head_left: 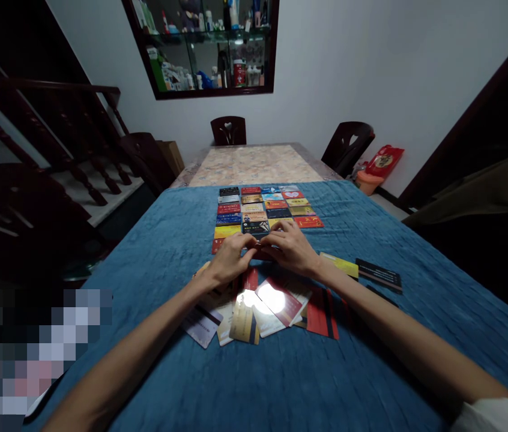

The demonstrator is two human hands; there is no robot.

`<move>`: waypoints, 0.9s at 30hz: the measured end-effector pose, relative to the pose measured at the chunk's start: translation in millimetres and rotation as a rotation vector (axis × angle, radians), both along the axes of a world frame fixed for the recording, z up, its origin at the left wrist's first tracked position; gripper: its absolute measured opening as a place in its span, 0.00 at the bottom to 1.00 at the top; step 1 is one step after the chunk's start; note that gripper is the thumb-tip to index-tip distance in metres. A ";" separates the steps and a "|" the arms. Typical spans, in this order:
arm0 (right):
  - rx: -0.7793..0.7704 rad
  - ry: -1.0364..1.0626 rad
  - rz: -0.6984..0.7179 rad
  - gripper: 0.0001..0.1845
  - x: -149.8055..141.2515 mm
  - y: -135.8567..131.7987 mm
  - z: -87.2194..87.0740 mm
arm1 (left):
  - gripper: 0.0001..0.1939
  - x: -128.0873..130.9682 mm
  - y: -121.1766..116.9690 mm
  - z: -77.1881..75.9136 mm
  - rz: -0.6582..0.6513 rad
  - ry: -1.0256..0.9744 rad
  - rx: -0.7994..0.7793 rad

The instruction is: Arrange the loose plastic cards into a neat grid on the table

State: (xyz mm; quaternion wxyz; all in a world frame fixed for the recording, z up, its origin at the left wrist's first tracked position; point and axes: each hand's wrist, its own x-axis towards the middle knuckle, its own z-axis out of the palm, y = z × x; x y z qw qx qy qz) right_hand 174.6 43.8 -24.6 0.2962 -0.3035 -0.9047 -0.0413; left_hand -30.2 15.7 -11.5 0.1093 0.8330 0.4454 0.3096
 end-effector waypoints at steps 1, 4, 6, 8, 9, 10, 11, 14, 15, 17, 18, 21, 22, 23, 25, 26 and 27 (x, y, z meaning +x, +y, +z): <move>-0.009 -0.008 -0.004 0.09 1.1 0.6 -0.6 | 0.03 -0.7 0.4 0.1 0.017 0.022 -0.009; -0.037 -0.045 -0.017 0.09 4.2 2.3 -1.8 | 0.05 -2.3 0.9 0.5 0.043 0.097 -0.028; -0.050 -0.080 -0.018 0.10 5.3 3.2 -2.9 | 0.07 -2.9 0.8 0.5 0.039 0.147 -0.038; -0.050 -0.119 -0.022 0.11 5.3 3.7 -4.5 | 0.09 -3.4 0.7 -0.1 0.038 0.195 -0.046; -0.043 -0.138 -0.029 0.12 5.0 3.7 -5.3 | 0.10 -3.6 0.8 -0.7 0.041 0.216 -0.047; -0.033 -0.156 -0.038 0.12 4.7 3.6 -6.0 | 0.10 -3.8 1.1 -1.4 0.044 0.234 -0.044; -0.022 -0.173 -0.046 0.12 4.2 3.3 -6.6 | 0.10 -4.1 1.7 -2.2 0.047 0.247 -0.039; 0.015 -0.224 -0.072 0.14 3.0 1.8 -7.0 | 0.11 -5.4 4.2 -4.8 0.049 0.255 -0.025; 0.027 -0.241 -0.079 0.15 2.6 1.1 -6.8 | 0.11 -5.9 5.1 -5.5 0.048 0.246 -0.026; 0.049 -0.269 -0.087 0.17 2.1 -0.4 -6.0 | 0.11 -7.4 7.1 -6.4 0.047 0.208 -0.031; 0.060 -0.277 -0.089 0.19 1.8 -1.1 -5.7 | 0.12 -8.3 8.1 -6.6 0.046 0.185 -0.032; 0.088 -0.277 -0.095 0.24 1.1 -2.7 -5.1 | 0.12 -11.9 11.4 -6.0 0.048 0.124 -0.024; 0.094 -0.272 -0.101 0.25 1.0 -2.9 -5.0 | 0.12 -13.2 12.6 -5.5 0.050 0.112 -0.020; 0.099 -0.265 -0.105 0.26 0.9 -2.9 -5.1 | 0.12 -14.5 13.7 -4.8 0.051 0.102 -0.016; 0.109 -0.247 -0.111 0.27 1.2 -2.6 -5.2 | 0.13 -16.7 15.5 -3.1 0.054 0.085 -0.006; 0.116 -0.238 -0.114 0.27 1.5 -2.3 -5.4 | 0.14 -17.5 16.1 -2.3 0.056 0.080 -0.002; 0.124 -0.228 -0.118 0.27 1.9 -2.0 -5.6 | 0.15 -18.1 16.4 -1.4 0.063 0.076 -0.001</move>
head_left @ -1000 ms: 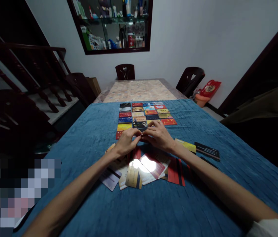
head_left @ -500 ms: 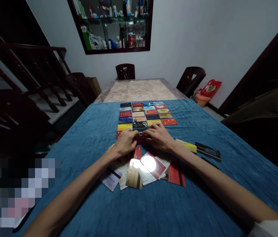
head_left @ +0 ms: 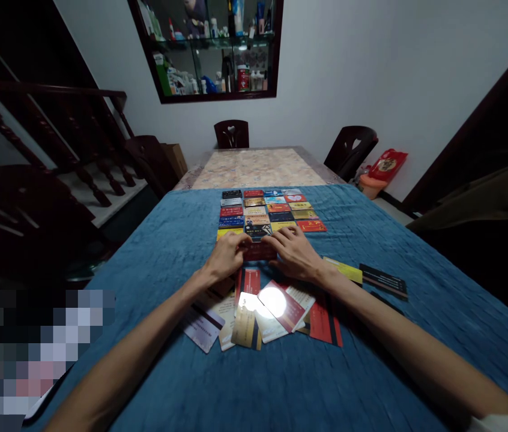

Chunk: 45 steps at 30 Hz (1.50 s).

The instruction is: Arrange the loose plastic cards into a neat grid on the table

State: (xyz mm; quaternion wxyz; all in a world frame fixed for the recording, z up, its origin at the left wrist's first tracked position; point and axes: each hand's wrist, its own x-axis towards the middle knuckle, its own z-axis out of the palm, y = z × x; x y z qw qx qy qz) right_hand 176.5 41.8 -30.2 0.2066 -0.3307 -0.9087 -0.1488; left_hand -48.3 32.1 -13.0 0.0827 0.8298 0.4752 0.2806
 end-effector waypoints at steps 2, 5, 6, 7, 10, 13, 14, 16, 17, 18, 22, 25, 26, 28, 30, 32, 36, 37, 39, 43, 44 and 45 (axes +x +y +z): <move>0.018 0.019 -0.005 0.25 1.0 0.7 -0.6 | 0.15 -0.4 0.0 1.4 0.019 -0.002 -0.005; 0.040 0.058 -0.007 0.21 2.8 1.6 -1.9 | 0.15 0.2 -0.7 1.9 0.036 -0.011 -0.014; 0.047 0.072 -0.006 0.21 3.4 1.8 -2.4 | 0.15 0.5 -0.9 1.6 0.040 -0.018 -0.010; 0.052 0.085 -0.006 0.21 4.0 2.1 -2.9 | 0.15 0.9 -1.1 1.0 0.046 -0.026 -0.003; 0.062 0.112 -0.004 0.22 5.6 2.8 -4.0 | 0.14 2.2 -1.7 -1.6 0.061 -0.053 0.028; 0.064 0.116 0.000 0.22 6.6 3.1 -4.1 | 0.14 3.7 -2.9 -3.2 0.055 -0.058 0.052; 0.067 0.113 0.002 0.22 6.8 3.1 -3.9 | 0.14 4.2 -3.4 -3.3 0.054 -0.051 0.055; 0.080 0.108 0.009 0.22 7.0 3.0 -3.3 | 0.14 4.8 -4.3 -3.1 0.057 -0.027 0.054; 0.085 0.108 0.013 0.22 7.2 3.1 -3.0 | 0.14 5.0 -4.6 -2.9 0.058 -0.013 0.054; 0.086 0.112 0.017 0.22 7.5 3.3 -2.7 | 0.14 5.0 -4.8 -2.8 0.056 0.000 0.057; 0.043 0.135 0.030 0.24 9.6 6.4 -1.4 | 0.17 3.6 -4.5 -2.1 0.006 0.024 0.087; 0.012 0.165 0.056 0.25 11.6 10.4 -0.2 | 0.21 1.0 -3.5 -0.2 -0.030 0.039 0.103; 0.007 0.179 0.065 0.25 12.0 11.7 0.4 | 0.22 0.0 -3.2 0.8 -0.038 0.049 0.105; -0.006 0.202 0.083 0.26 12.5 13.8 1.8 | 0.25 -2.4 -2.4 3.4 -0.057 0.069 0.106; -0.034 0.210 0.102 0.26 12.2 15.6 3.5 | 0.26 -4.8 -1.8 6.4 -0.083 0.092 0.110; -0.070 0.214 0.121 0.27 11.6 17.5 5.2 | 0.25 -7.4 -1.1 9.7 -0.110 0.124 0.108; -0.124 0.220 0.162 0.28 10.0 24.1 7.3 | 0.26 -13.1 2.4 14.6 -0.148 0.196 0.087; -0.129 0.219 0.171 0.29 9.6 26.4 7.7 | 0.25 -14.7 4.0 15.2 -0.152 0.206 0.085; -0.132 0.213 0.180 0.29 8.5 31.7 8.8 | 0.25 -18.0 8.2 15.8 -0.152 0.221 0.088; -0.163 0.189 0.185 0.30 4.8 45.0 12.3 | 0.24 -25.8 18.5 17.4 -0.153 0.240 0.096; -0.175 0.185 0.192 0.31 3.5 48.7 13.3 | 0.24 -28.0 21.0 18.4 -0.156 0.244 0.096; -0.186 0.182 0.200 0.31 2.0 52.6 14.3 | 0.23 -30.2 23.6 19.6 -0.160 0.248 0.095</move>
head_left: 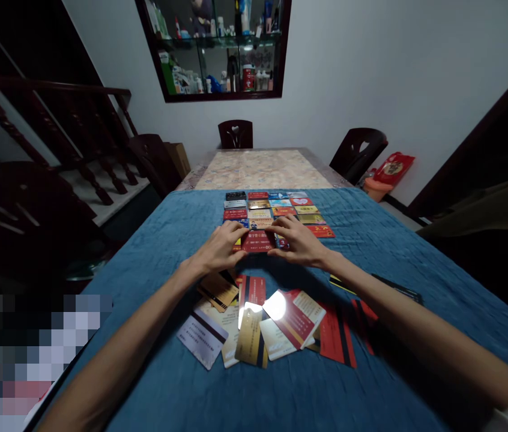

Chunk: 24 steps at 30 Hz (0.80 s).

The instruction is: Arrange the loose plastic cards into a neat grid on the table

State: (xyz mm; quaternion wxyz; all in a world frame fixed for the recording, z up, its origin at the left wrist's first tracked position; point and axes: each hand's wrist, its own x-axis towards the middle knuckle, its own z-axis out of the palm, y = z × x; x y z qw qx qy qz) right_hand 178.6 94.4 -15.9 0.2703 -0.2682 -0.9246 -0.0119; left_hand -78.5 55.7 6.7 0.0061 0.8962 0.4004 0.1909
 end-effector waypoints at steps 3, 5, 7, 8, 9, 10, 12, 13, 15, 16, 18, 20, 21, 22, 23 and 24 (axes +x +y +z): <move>-0.027 -0.017 0.033 0.30 -4.8 11.4 3.6 | 0.22 -5.8 6.9 5.0 -0.001 0.009 0.003; -0.038 -0.041 0.049 0.29 -8.3 18.3 6.9 | 0.22 -8.7 11.0 8.5 0.004 0.027 0.007; -0.045 -0.074 0.048 0.29 -12.0 24.8 10.9 | 0.21 -11.0 15.3 11.6 0.017 0.053 0.013; -0.049 -0.092 0.037 0.28 -14.0 28.0 13.0 | 0.21 -12.1 17.7 12.9 0.026 0.063 0.015; -0.056 -0.108 0.020 0.27 -16.3 31.5 15.0 | 0.21 -13.3 20.4 13.8 0.038 0.070 0.016; -0.066 -0.122 0.000 0.26 -18.7 35.1 16.9 | 0.20 -14.6 23.4 14.6 0.053 0.073 0.014; -0.094 -0.147 -0.035 0.25 -24.2 43.0 20.1 | 0.20 -17.5 30.7 15.4 0.080 0.075 0.004; -0.109 -0.159 -0.051 0.26 -27.2 47.3 21.4 | 0.20 -19.2 35.0 15.6 0.093 0.074 -0.002; -0.136 -0.176 -0.086 0.29 -33.5 56.4 23.4 | 0.20 -22.8 44.7 15.6 0.118 0.076 -0.007; -0.146 -0.181 -0.103 0.29 -36.7 61.2 24.2 | 0.20 -24.8 50.0 15.5 0.129 0.079 -0.005; -0.158 -0.186 -0.120 0.29 -43.1 70.9 25.6 | 0.19 -28.7 61.2 14.9 0.149 0.091 0.003; -0.167 -0.194 -0.118 0.26 -49.4 80.6 26.5 | 0.18 -32.6 72.7 14.0 0.159 0.106 0.005; -0.173 -0.200 -0.122 0.24 -52.6 85.2 26.7 | 0.18 -34.4 78.3 13.4 0.164 0.115 0.005; -0.181 -0.207 -0.132 0.22 -55.9 89.7 26.9 | 0.18 -36.1 83.8 12.8 0.171 0.121 0.004; -0.190 -0.214 -0.146 0.21 -59.2 93.9 26.9 | 0.18 -37.6 89.0 12.2 0.178 0.122 0.001; -0.200 -0.223 -0.164 0.20 -62.6 97.9 26.8 | 0.17 -39.0 93.9 11.5 0.185 0.123 -0.005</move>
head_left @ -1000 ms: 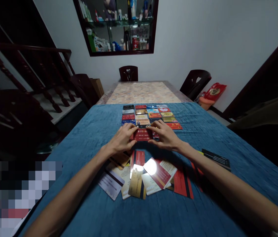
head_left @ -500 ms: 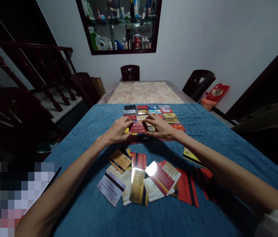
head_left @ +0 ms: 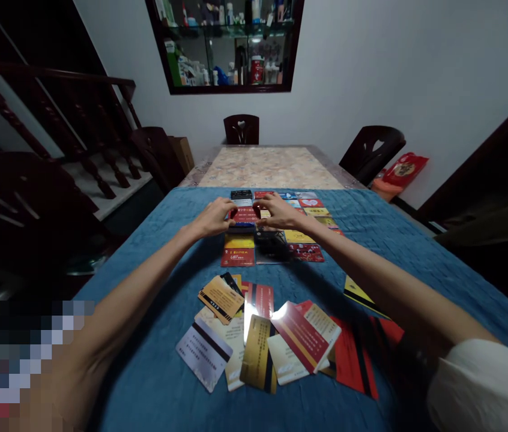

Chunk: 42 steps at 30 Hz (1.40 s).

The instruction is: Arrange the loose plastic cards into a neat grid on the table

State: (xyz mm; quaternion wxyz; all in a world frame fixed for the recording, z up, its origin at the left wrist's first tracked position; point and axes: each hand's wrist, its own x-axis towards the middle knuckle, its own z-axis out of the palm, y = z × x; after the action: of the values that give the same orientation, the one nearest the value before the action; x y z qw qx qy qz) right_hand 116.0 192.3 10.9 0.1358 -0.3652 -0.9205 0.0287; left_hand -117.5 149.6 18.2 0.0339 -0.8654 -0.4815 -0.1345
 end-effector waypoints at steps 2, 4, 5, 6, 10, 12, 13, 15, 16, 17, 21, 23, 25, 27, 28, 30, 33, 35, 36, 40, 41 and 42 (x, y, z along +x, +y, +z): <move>-0.018 -0.030 -0.035 0.19 -6.8 7.3 -0.5 | 0.15 -2.4 8.9 -1.3 0.016 -0.003 -0.015; -0.030 -0.065 -0.073 0.18 -13.3 14.1 -1.3 | 0.14 -4.3 16.8 -2.8 0.031 -0.001 -0.030; -0.034 -0.081 -0.092 0.18 -16.3 17.5 -1.8 | 0.14 -5.1 20.5 -3.6 0.038 0.000 -0.036; -0.038 -0.093 -0.109 0.19 -19.1 20.9 -2.4 | 0.14 -5.8 24.0 -4.5 0.042 0.002 -0.040; -0.043 -0.120 -0.139 0.23 -27.5 34.7 -5.2 | 0.13 -8.3 37.1 -8.6 0.048 0.004 -0.042; -0.047 -0.133 -0.140 0.24 -30.1 40.5 -7.0 | 0.13 -9.3 43.0 -11.2 0.053 0.007 -0.054; -0.050 -0.140 -0.138 0.23 -31.2 42.9 -7.9 | 0.13 -9.9 45.8 -12.6 0.058 0.012 -0.063; -0.058 -0.153 -0.135 0.22 -33.3 46.9 -9.8 | 0.15 -11.0 50.6 -15.6 0.069 0.024 -0.084; -0.061 -0.159 -0.134 0.21 -34.5 48.5 -10.7 | 0.16 -11.6 52.8 -17.1 0.074 0.028 -0.091; -0.064 -0.165 -0.134 0.21 -35.8 50.1 -11.6 | 0.17 -12.2 54.8 -18.5 0.079 0.030 -0.098; -0.084 -0.195 -0.128 0.17 -41.2 55.3 -14.0 | 0.16 -13.2 61.3 -23.2 0.082 0.013 -0.128; -0.097 -0.210 -0.130 0.15 -43.2 56.8 -14.4 | 0.15 -12.8 64.1 -25.2 0.084 0.004 -0.144; -0.109 -0.220 -0.139 0.14 -44.5 57.2 -14.5 | 0.14 -12.2 66.5 -27.1 0.088 -0.001 -0.152; -0.123 -0.227 -0.150 0.14 -45.3 56.6 -14.2 | 0.13 -11.6 68.4 -28.6 0.089 -0.002 -0.156; -0.132 -0.230 -0.155 0.14 -45.6 56.2 -14.1 | 0.13 -11.5 69.2 -29.3 0.089 -0.002 -0.159; -0.149 -0.236 -0.163 0.14 -46.4 55.4 -13.9 | 0.13 -11.5 70.6 -30.5 0.086 -0.004 -0.166; -0.171 -0.239 -0.173 0.14 -47.6 55.2 -14.2 | 0.14 -11.9 72.3 -32.3 0.080 -0.010 -0.177; -0.180 -0.236 -0.182 0.14 -48.1 55.7 -14.6 | 0.14 -12.4 73.0 -33.5 0.074 -0.015 -0.182; -0.184 -0.234 -0.186 0.14 -48.1 56.0 -14.7 | 0.14 -12.6 73.2 -34.1 0.072 -0.017 -0.184; -0.200 -0.219 -0.192 0.15 -47.7 56.7 -15.0 | 0.14 -13.9 73.2 -35.7 0.066 -0.021 -0.191; -0.202 -0.217 -0.192 0.15 -47.5 56.8 -15.0 | 0.14 -14.2 73.0 -36.0 0.064 -0.022 -0.193; -0.203 -0.216 -0.192 0.15 -47.4 57.0 -15.1 | 0.14 -14.6 72.9 -36.3 0.063 -0.025 -0.195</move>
State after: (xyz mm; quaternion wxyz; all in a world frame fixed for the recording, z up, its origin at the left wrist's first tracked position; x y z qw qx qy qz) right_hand 68.6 249.3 -4.2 0.0007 -0.4643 -0.8830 0.0692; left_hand -132.1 222.4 -18.1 -0.0522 -0.8474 -0.5195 -0.0967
